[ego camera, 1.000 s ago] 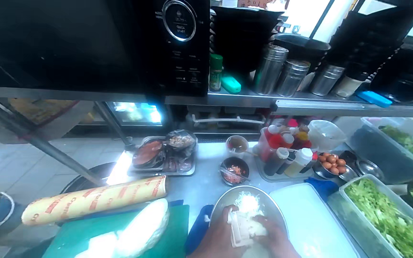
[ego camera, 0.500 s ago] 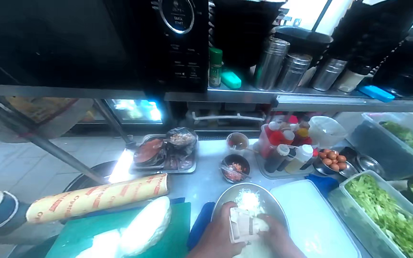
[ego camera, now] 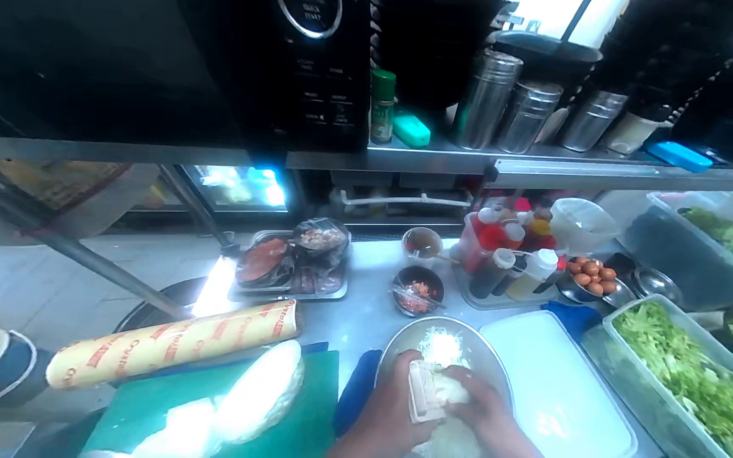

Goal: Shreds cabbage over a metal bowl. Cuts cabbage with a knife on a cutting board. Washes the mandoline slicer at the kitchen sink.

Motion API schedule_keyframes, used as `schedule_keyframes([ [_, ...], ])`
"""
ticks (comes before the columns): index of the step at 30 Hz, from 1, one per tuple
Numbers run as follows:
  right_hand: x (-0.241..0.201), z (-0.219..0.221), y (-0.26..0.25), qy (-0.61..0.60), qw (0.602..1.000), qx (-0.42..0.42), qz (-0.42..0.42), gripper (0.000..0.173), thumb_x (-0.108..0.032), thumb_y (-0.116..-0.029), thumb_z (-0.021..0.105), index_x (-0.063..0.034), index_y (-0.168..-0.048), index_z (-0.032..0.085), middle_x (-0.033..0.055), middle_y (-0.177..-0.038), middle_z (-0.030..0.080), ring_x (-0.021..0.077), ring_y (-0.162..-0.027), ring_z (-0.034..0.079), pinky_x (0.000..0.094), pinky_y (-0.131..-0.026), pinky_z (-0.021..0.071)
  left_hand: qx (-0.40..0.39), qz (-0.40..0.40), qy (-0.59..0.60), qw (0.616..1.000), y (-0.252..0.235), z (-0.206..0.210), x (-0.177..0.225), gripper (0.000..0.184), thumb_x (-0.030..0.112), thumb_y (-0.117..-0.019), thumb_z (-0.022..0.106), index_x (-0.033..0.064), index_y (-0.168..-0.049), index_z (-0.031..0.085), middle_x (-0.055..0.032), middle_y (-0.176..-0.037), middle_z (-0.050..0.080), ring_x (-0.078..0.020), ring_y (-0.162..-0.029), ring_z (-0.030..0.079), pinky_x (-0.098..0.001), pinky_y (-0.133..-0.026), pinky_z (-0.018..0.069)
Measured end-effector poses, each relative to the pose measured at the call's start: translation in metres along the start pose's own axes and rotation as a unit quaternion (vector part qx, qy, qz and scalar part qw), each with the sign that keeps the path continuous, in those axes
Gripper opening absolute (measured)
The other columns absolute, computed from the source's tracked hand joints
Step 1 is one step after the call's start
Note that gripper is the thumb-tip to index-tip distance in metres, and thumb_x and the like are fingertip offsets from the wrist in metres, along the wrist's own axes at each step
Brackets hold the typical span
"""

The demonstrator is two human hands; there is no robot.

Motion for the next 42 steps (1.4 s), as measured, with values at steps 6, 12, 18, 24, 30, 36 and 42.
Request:
schedule_keyframes([
  [6, 0.025, -0.006, -0.004, 0.038, 0.999, 0.002, 0.023, 0.053, -0.021, -0.0907, 0.078, -0.0196, -0.141, 0.063, 0.0011, -0.143, 0.061, 0.0130, -0.131, 0.059, 0.0412, -0.112, 0.0507, -0.001, 0.010, -0.003, 1.000, -0.004, -0.006, -0.002, 0.113, 0.042, -0.0634, 0.095, 0.0212, -0.153, 0.029, -0.0035, -0.133, 0.063, -0.0134, -0.112, 0.068, -0.0424, -0.093, 0.0610],
  [12, 0.060, -0.007, -0.006, 0.080, 0.995, 0.001, 0.055, 0.053, -0.024, -0.0916, 0.076, -0.0182, -0.142, 0.061, 0.0053, -0.143, 0.061, 0.0169, -0.131, 0.058, 0.0441, -0.112, 0.0485, -0.015, -0.003, -0.026, 1.000, -0.008, -0.005, -0.005, 0.114, 0.047, -0.0627, 0.094, 0.0246, -0.153, 0.028, -0.0008, -0.134, 0.062, -0.0117, -0.111, 0.068, -0.0413, -0.092, 0.0617],
  [18, 0.007, -0.002, -0.007, 0.027, 1.000, 0.001, -0.002, 0.051, -0.022, -0.0939, 0.074, -0.0215, -0.143, 0.060, 0.0003, -0.146, 0.058, 0.0136, -0.135, 0.054, 0.0413, -0.114, 0.0487, -0.011, -0.006, -0.034, 0.999, -0.008, -0.003, 0.000, 0.112, 0.049, -0.0640, 0.093, 0.0236, -0.153, 0.029, -0.0003, -0.135, 0.061, -0.0103, -0.111, 0.067, -0.0390, -0.092, 0.0615],
  [24, 0.000, -0.004, -0.007, 0.033, 0.999, -0.010, -0.002, 0.052, -0.022, -0.0939, 0.075, -0.0195, -0.143, 0.060, 0.0031, -0.146, 0.057, 0.0152, -0.134, 0.055, 0.0416, -0.112, 0.0502, -0.007, 0.002, -0.026, 1.000, -0.009, -0.004, 0.005, 0.111, 0.045, -0.0640, 0.093, 0.0207, -0.153, 0.031, -0.0044, -0.136, 0.060, -0.0146, -0.113, 0.067, -0.0421, -0.095, 0.0602],
  [30, 0.059, -0.005, -0.009, 0.080, 0.996, -0.010, 0.047, 0.054, -0.023, -0.0926, 0.074, -0.0129, -0.144, 0.058, 0.0119, -0.145, 0.058, 0.0236, -0.135, 0.055, 0.0464, -0.114, 0.0462, -0.015, -0.013, -0.022, 1.000, -0.004, -0.006, 0.005, 0.110, 0.044, -0.0653, 0.094, 0.0199, -0.153, 0.032, -0.0070, -0.135, 0.063, -0.0186, -0.111, 0.069, -0.0467, -0.093, 0.0603],
  [36, 0.010, -0.003, -0.012, 0.029, 0.999, 0.015, 0.006, 0.053, -0.023, -0.0914, 0.076, -0.0232, -0.142, 0.061, 0.0053, -0.143, 0.054, 0.0185, -0.131, 0.054, 0.0407, -0.105, 0.0535, -0.008, -0.009, -0.028, 1.000, -0.008, -0.004, 0.003, 0.112, 0.048, -0.0630, 0.093, 0.0221, -0.152, 0.030, -0.0030, -0.132, 0.063, -0.0143, -0.109, 0.069, -0.0429, -0.092, 0.0614],
  [42, -0.005, -0.004, -0.011, 0.028, 1.000, -0.001, -0.006, 0.051, -0.022, -0.0920, 0.076, -0.0238, -0.140, 0.062, 0.0022, -0.142, 0.056, 0.0154, -0.128, 0.056, 0.0391, -0.104, 0.0547, -0.001, -0.006, -0.032, 0.999, -0.007, -0.005, 0.008, 0.109, 0.048, -0.0649, 0.092, 0.0200, -0.152, 0.033, -0.0049, -0.133, 0.062, -0.0160, -0.110, 0.068, -0.0430, -0.092, 0.0610],
])
Point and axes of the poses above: each hand's wrist, its own y-axis away from the middle knuckle, its own z-axis out of the palm, x = y × z, the point moved 9 cm from there along -y, towards the middle knuckle
